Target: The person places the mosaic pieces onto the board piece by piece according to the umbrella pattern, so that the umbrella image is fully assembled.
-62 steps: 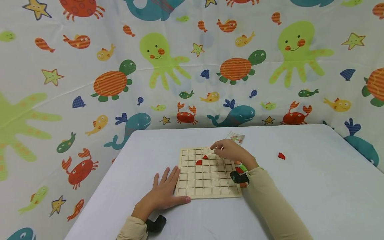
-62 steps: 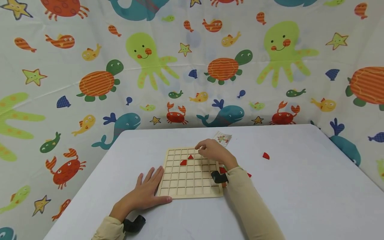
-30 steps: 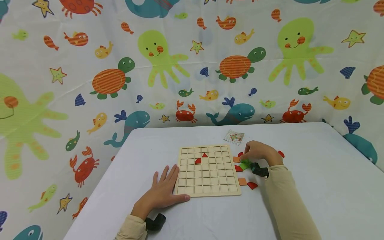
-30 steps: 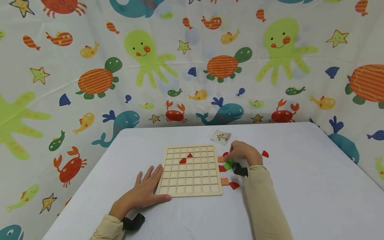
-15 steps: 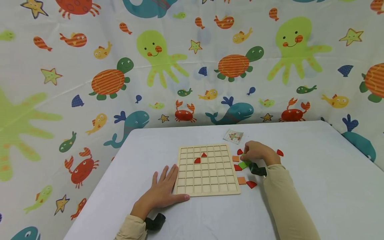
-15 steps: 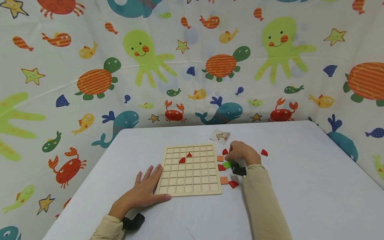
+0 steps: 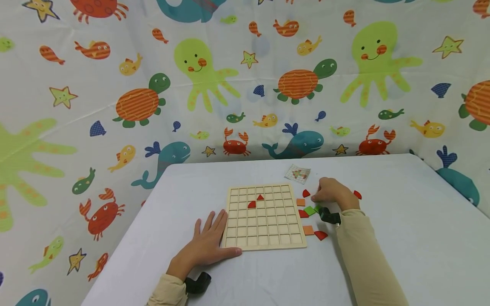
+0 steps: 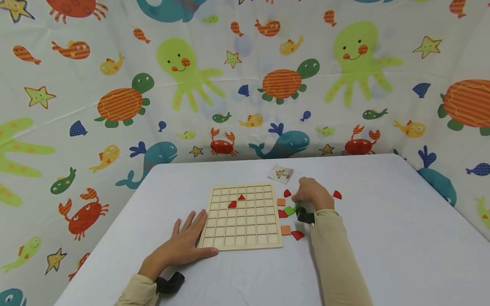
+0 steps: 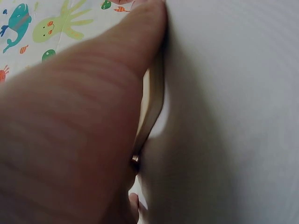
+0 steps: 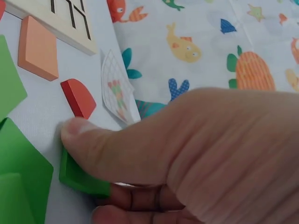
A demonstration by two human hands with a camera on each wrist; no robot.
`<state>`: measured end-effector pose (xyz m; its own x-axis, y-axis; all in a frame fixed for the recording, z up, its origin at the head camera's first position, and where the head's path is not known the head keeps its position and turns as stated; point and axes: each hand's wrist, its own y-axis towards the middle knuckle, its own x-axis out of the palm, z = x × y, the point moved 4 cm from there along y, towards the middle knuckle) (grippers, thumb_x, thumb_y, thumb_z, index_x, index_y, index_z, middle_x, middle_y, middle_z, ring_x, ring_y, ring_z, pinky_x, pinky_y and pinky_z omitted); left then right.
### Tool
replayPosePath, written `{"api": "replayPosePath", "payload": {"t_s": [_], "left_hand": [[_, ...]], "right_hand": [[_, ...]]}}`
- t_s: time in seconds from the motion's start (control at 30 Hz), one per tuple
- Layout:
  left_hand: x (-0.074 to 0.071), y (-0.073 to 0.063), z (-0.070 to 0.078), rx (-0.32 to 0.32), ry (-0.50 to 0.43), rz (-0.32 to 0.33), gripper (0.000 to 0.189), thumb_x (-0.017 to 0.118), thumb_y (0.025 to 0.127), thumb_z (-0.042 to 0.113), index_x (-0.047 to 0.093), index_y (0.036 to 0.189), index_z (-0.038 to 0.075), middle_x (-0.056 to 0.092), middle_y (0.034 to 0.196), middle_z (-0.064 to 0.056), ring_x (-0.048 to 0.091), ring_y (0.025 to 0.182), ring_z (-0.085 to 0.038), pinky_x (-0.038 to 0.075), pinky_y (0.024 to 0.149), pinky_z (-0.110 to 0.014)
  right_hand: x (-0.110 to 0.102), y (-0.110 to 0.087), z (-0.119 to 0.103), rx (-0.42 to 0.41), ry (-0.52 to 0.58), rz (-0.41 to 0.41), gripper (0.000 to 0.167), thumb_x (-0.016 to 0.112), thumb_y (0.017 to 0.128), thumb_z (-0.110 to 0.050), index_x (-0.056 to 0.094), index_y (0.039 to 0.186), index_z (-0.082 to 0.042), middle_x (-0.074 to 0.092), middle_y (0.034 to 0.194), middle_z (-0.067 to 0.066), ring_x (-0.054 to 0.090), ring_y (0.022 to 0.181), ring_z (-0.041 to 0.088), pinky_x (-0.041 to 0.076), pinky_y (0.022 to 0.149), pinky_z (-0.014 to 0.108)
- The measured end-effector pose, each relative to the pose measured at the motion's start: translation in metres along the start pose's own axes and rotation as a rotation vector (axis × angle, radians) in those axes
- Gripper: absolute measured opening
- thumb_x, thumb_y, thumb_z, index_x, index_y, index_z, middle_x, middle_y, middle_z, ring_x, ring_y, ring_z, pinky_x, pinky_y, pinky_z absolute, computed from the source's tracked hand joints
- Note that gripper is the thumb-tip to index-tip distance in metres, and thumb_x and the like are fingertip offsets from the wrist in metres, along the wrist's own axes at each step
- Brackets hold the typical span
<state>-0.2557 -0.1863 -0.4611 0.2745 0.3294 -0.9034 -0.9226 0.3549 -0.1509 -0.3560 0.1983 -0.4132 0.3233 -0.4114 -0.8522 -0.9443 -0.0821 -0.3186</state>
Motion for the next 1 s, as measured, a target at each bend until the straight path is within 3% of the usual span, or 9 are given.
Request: {"api": "replayPosePath", "payload": {"t_s": [0.23,0.43,0.67,1.0], "left_hand": [[-0.002,0.0,0.001,0.0,0.006,0.001,0.126,0.075,0.084,0.075,0.019,0.171,0.004,0.015,0.178,-0.013,0.002,0.163,-0.041,-0.006,0.123,-0.069],[-0.001,0.0,0.0,0.008,0.007,0.001,0.126,0.075,0.084,0.075,0.019,0.171,0.003,0.014,0.178,-0.013,0.002,0.163,-0.041,-0.006,0.123,-0.069],[-0.001,0.0,0.0,-0.001,0.012,0.0,0.126,0.075,0.084,0.074,0.018,0.171,0.003,0.015,0.178,-0.013,0.002,0.163,-0.041,-0.006,0.123,-0.069],[-0.001,0.0,0.0,0.008,0.002,-0.004,0.125,0.076,0.085,0.074,0.018,0.171,0.003,0.014,0.178,-0.013,0.001,0.163,-0.041,-0.007,0.123,-0.069]], "right_hand": [[-0.006,-0.004,0.002,-0.024,0.038,0.037,0.025,0.073,0.098,-0.01,0.066,0.109,0.011,0.064,0.091,0.016,0.06,0.085,0.03,0.054,0.077,0.039],[-0.01,-0.001,0.006,-0.092,0.11,0.131,0.016,0.065,0.096,-0.002,0.066,0.106,0.01,0.065,0.09,0.015,0.061,0.079,0.027,0.053,0.073,0.038],[-0.013,0.003,0.0,-0.167,0.231,0.234,0.019,0.06,0.097,0.0,0.064,0.113,0.009,0.068,0.093,0.017,0.066,0.078,0.026,0.054,0.076,0.039],[-0.004,0.007,-0.029,-0.344,0.322,0.33,0.022,0.061,0.103,-0.002,0.068,0.121,0.008,0.071,0.109,0.02,0.071,0.09,0.029,0.058,0.087,0.047]]}}
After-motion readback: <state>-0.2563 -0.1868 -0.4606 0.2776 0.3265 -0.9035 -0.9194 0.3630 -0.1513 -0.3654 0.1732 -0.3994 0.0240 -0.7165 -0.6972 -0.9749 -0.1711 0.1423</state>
